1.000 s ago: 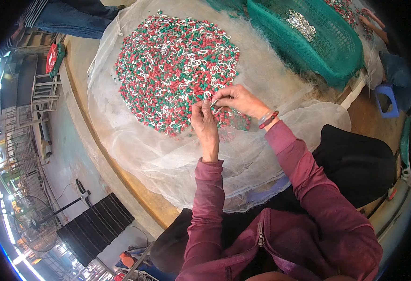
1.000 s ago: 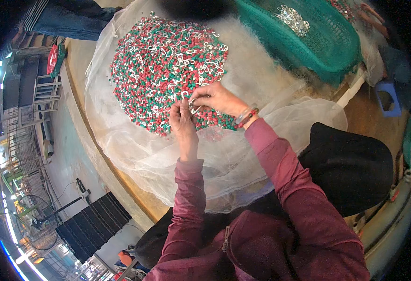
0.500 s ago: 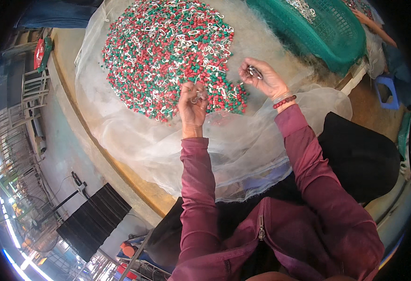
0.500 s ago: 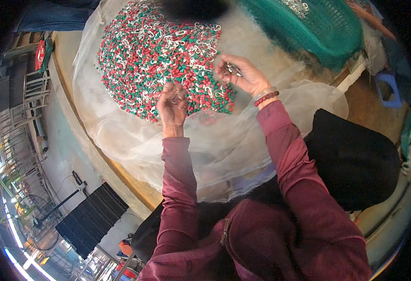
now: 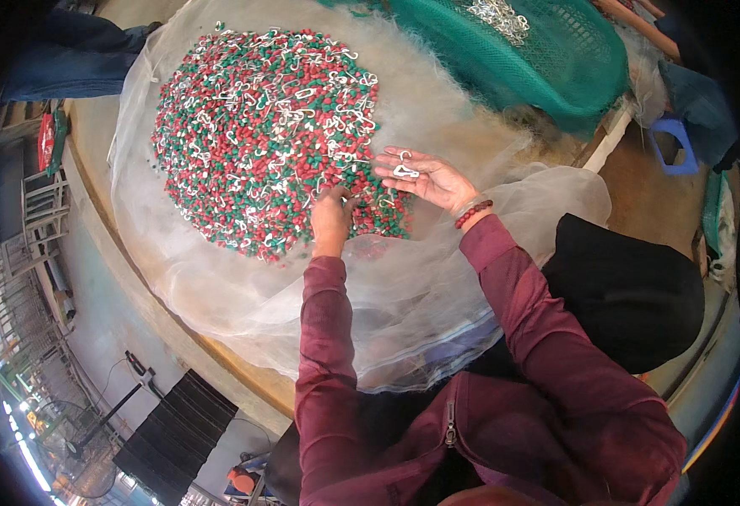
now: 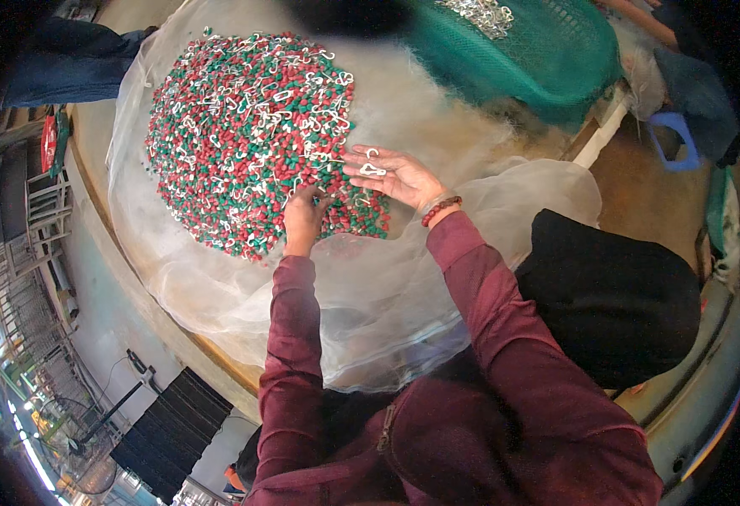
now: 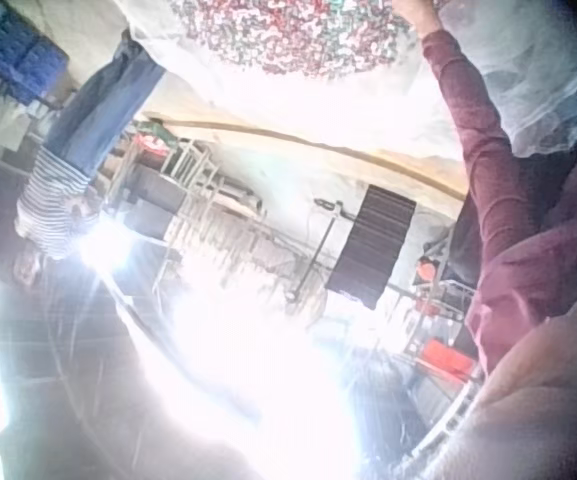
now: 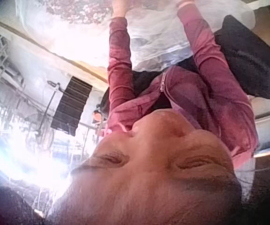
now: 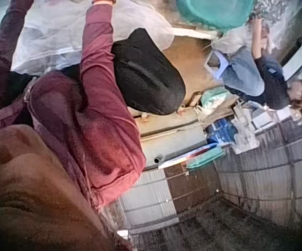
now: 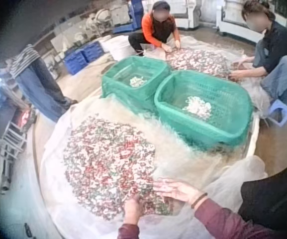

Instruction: The person sits on the floor and sorts small red, green, and white plastic pieces by hand, picking them from a large pile on a white sheet and placing selected pieces into a green basket. The person repeatedly picks, inspects, and transfers pieces throughout the clip.

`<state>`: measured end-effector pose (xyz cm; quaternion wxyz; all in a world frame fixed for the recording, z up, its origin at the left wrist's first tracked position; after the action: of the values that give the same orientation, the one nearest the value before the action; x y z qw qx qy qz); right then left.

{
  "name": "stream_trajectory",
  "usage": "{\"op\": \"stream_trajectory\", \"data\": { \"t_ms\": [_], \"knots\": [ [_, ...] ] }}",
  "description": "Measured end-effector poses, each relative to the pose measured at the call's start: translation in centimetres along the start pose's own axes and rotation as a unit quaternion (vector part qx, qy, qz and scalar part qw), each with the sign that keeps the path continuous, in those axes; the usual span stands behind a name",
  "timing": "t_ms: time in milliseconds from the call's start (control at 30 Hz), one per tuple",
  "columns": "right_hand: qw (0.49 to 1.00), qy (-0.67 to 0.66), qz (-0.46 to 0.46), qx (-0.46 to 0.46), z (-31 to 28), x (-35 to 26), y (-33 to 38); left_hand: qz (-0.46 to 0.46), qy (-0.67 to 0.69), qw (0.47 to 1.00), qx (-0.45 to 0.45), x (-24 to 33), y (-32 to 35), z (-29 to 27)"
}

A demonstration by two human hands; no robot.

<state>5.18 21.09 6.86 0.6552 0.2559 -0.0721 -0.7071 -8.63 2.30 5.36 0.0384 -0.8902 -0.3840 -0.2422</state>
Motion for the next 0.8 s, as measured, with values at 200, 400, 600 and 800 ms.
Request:
{"op": "stream_trajectory", "data": {
  "t_ms": [200, 400, 600, 800],
  "knots": [
    [0.998, 0.028, -0.006, 0.053, 1.4, 1.1, 0.4, -0.064, 0.279, 0.958, -0.003, 3.7, 0.6, -5.9],
    [0.986, -0.162, 0.000, -0.030, 5.5, 4.2, 0.2, 0.168, 0.013, 0.985, -0.031, 14.6, 0.1, -10.8],
    [0.958, -0.159, -0.209, -0.114, 9.4, -9.2, 2.0, 0.117, 0.130, 0.932, 0.317, 12.7, 1.1, -14.2],
    [0.948, -0.129, -0.251, 0.147, 5.8, -18.5, 2.3, 0.069, -0.001, 0.993, 0.100, 4.2, 3.8, -3.6]
  ]
}}
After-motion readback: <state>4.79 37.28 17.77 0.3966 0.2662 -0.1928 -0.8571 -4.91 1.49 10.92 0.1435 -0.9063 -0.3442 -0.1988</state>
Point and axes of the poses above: each hand's wrist, its own y-axis away from the middle knuckle, its own z-axis out of the palm, x = y × z, the point moved 1 cm from there along -y, towards the middle knuckle, and after that the axes turned 4 degrees about x, right-handed, at the moved point
